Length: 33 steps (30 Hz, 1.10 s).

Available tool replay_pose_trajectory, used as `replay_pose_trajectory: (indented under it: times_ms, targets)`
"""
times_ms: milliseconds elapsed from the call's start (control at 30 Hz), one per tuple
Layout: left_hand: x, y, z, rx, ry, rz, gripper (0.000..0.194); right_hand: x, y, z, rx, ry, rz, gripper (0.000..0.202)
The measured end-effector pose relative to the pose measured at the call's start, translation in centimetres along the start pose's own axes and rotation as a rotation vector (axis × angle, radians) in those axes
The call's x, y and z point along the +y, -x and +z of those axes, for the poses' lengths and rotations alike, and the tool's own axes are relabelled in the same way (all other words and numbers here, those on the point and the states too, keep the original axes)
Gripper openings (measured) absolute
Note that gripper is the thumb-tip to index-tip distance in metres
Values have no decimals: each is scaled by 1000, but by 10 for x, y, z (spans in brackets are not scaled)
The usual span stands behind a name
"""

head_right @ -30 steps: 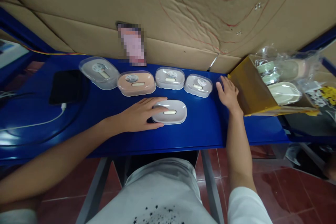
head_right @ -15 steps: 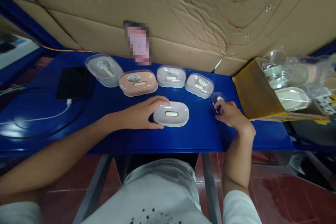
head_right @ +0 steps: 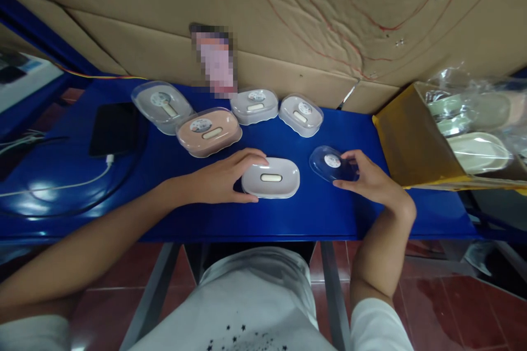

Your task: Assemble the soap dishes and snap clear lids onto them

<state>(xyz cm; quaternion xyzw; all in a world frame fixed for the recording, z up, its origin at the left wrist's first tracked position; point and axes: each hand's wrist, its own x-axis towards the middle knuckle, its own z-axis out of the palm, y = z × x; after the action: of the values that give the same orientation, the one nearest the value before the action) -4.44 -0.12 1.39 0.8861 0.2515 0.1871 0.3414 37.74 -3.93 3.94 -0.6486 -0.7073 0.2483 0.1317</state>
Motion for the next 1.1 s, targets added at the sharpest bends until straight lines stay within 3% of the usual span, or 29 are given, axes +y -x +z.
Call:
replay_pose_trajectory:
  times_ms: [100,233,333,500,733,833,933,1100]
  targets:
    - [-2,0,3,7,20,-4,92,-25,0,7,-9,-118,-185,78]
    - [-6,-1,10,62,58,-19,111,-70,-6,40,-98,-84,-545,69]
    - [-9,-1,12,77,63,-6,116,-87,-9,63,-76,14,-644,68]
    - [-11,-1,10,73,36,-5,116,-88,-10,76,63,123,-751,74]
    - [-10,-2,4,29,48,-29,105,-85,-14,81,146,152,-840,80]
    - [-8,-2,1,-35,25,-40,102,-80,-15,83,137,155,-845,79]
    - [-8,0,2,-86,-28,-45,111,-78,-15,85,141,191,-846,79]
    - [-12,1,8,-55,-230,39,113,-81,-16,91,36,218,-885,88]
